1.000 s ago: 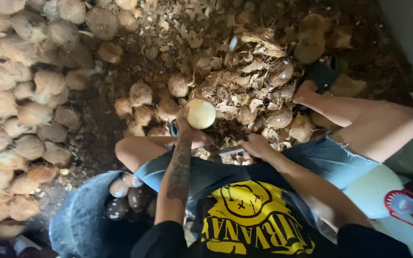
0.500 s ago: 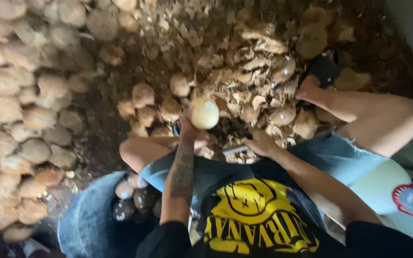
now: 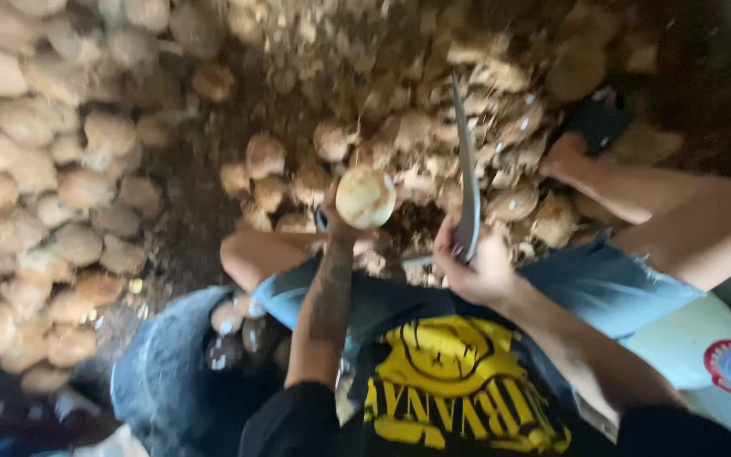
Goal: The person sits on the ground and uses a large knife to peel the husk off several coconuts. They hold each coconut with one hand and strike it repeatedly with the knife to remove the outer layer, then place the peeled coconut into a nearby bucket.
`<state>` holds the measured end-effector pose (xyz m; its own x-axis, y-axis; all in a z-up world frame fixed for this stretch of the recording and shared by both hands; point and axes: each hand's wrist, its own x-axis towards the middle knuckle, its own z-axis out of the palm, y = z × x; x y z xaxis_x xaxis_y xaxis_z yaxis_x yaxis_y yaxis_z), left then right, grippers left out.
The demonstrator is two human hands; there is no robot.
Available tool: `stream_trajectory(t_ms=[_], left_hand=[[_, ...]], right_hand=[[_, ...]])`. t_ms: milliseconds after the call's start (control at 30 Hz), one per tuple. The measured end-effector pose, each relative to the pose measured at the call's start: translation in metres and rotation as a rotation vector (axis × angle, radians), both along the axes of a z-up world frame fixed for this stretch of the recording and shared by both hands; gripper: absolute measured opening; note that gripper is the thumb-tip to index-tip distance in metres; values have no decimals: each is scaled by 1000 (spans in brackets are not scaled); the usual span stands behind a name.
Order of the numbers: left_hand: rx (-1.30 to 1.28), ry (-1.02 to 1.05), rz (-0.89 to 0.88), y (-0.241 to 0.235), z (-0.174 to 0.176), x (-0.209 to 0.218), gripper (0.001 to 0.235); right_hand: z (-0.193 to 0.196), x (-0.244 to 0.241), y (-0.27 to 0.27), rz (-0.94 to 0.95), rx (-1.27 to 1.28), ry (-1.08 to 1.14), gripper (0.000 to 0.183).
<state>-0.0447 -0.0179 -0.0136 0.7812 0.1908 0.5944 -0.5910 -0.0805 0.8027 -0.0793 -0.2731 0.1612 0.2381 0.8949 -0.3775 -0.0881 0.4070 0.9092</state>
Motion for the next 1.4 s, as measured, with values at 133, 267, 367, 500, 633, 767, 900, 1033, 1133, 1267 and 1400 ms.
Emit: stream_trajectory(t_ms=[133,267,367,500,633,767,900,1033,1133,1267,1400], left_hand=[[-1295,1182,-91,-9,25,16,63],[-1422,1226,53,-12,15,24,55],[-1541,1150,145,-10,8,27,55],[-1522,1098,171,7,26,36,50],[-1385,1151,149,4,-6,17,50],[-1385,1209,119,-19,9,20,55],[-1415,1145,93,-11,17,22,52],[-1395,1145,144,-12,19,33,46],[-1411,1142,142,-16,15,31,47],[-1321,1232,119,-18,18,25,52],[-1360,1153,114,-17,9,35,43]], right_hand=[[-34,-13,2,54,-1605,-1418,5],[-81,-4,15,-180,-2289,-2385,27],[-63,-6,25,1650,-1438,-2095,64],[-113,3,12,1569,-1526,-1965,41],[-131,-20,6,565,-2150,-2338,49],[-147,-13,13,696,-2276,-2614,44],[-130,-1,19,1689,-1685,-2141,62],[-119,10,15,1309,-2044,-2347,40],[-140,8,20,527,-2338,-2620,30],[-148,2,34,1617,-1692,-1951,42],[-90,11,15,1681,-1637,-1900,37]])
